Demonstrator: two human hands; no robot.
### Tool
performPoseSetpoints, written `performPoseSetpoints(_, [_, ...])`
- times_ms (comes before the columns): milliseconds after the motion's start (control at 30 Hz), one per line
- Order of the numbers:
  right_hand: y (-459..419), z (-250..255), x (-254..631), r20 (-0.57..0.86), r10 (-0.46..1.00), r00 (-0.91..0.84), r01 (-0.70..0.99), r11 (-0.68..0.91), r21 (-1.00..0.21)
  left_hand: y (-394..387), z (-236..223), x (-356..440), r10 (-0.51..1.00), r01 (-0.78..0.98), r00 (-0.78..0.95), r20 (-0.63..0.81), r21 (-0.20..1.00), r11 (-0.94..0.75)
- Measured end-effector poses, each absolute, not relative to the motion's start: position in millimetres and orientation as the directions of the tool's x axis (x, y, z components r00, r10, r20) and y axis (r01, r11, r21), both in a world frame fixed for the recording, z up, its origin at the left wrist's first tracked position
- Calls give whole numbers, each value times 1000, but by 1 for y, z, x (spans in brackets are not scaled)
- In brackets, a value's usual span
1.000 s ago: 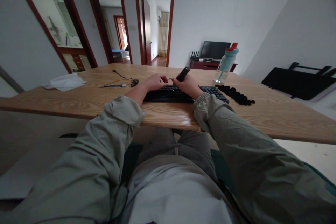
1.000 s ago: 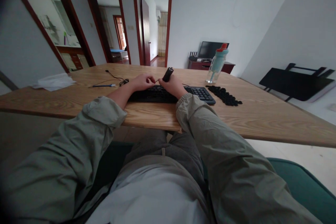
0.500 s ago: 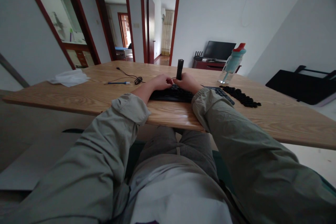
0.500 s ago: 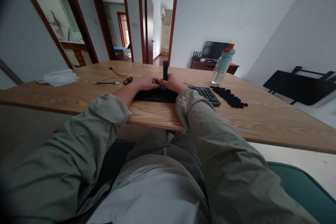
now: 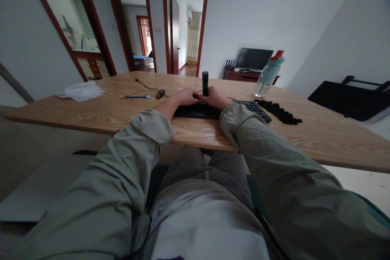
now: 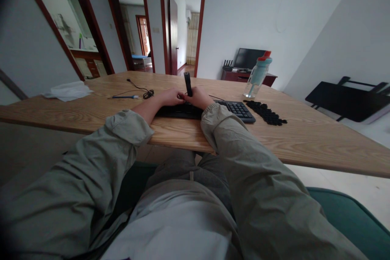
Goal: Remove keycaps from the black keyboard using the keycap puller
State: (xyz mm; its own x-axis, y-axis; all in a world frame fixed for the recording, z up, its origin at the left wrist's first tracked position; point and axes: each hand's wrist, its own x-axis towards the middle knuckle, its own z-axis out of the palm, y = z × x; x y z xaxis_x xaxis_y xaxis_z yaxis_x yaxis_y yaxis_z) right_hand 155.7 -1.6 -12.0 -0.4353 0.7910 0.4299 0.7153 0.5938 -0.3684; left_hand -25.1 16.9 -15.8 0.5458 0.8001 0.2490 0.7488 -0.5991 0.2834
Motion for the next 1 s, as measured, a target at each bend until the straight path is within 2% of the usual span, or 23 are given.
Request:
performPoseSetpoints(267, [7, -19, 158, 380, 821, -427, 761, 553, -341, 18, -17, -26, 826, 752, 518, 222, 341, -564])
performPoseSetpoints(467, [12, -21, 161, 361, 795, -488, 642, 607, -469, 11, -13, -24, 839, 771, 497, 222, 331, -544])
performPoseSetpoints(733, [13, -29, 166, 402, 833, -379, 623, 551, -555, 13, -15, -25, 836, 752, 503, 220, 365, -549])
performPoseSetpoints(1000, [17, -37, 167, 438, 852, -286, 597, 516, -614, 9, -13, -24, 847, 774, 493, 198, 345, -531])
